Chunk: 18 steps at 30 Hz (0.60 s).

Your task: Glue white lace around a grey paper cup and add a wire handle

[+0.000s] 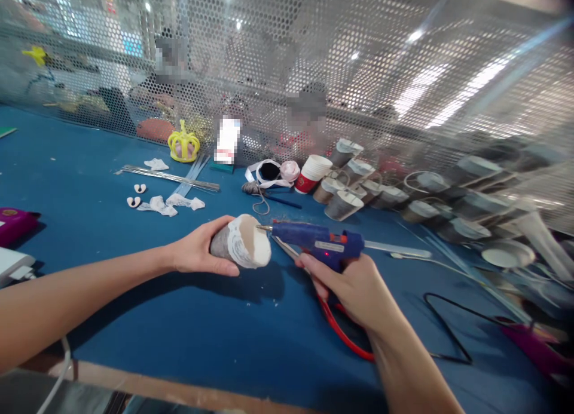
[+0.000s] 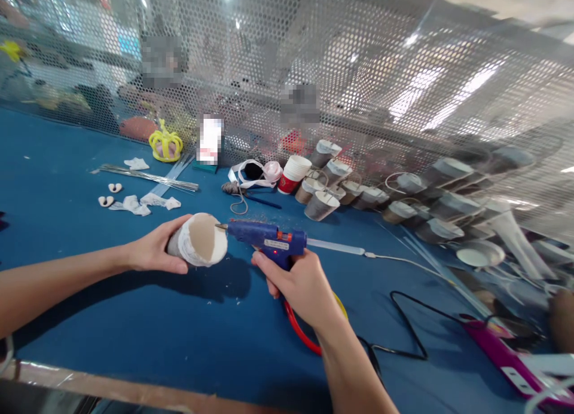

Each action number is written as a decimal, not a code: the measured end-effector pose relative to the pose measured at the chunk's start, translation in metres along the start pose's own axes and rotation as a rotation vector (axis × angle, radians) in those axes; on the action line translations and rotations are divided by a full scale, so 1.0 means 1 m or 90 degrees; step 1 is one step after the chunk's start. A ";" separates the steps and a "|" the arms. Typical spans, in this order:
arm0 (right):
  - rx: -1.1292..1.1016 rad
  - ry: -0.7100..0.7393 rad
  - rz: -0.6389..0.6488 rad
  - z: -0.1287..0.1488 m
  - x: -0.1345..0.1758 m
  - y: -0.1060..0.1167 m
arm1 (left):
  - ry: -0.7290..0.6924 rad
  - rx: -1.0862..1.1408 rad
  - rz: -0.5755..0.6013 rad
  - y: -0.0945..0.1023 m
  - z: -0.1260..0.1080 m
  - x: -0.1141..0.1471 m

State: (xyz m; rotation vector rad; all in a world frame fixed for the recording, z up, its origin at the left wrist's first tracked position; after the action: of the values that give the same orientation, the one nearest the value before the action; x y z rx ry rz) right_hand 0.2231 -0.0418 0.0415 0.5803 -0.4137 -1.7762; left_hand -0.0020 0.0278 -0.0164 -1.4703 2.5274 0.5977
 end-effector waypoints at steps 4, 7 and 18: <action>0.022 -0.007 0.030 0.001 0.000 0.003 | 0.017 0.012 -0.001 0.001 0.000 0.001; 0.034 -0.011 0.047 0.000 -0.002 0.006 | 0.029 0.028 -0.010 0.001 -0.002 0.000; 0.075 -0.019 0.030 0.000 -0.002 0.010 | 0.004 -0.005 0.006 0.002 -0.005 -0.001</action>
State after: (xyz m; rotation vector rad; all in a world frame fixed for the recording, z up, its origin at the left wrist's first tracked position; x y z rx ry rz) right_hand 0.2312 -0.0431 0.0476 0.6218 -0.5511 -1.7252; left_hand -0.0033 0.0270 -0.0110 -1.4652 2.5414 0.6069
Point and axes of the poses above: each hand's wrist, its own x-axis away from the middle knuckle, its own y-axis out of the back of the hand, z = x × y, the point moved 1 cm from there along -x, towards the middle knuckle, and after that the axes turned 10 degrees about -z, right-handed, at the moved point
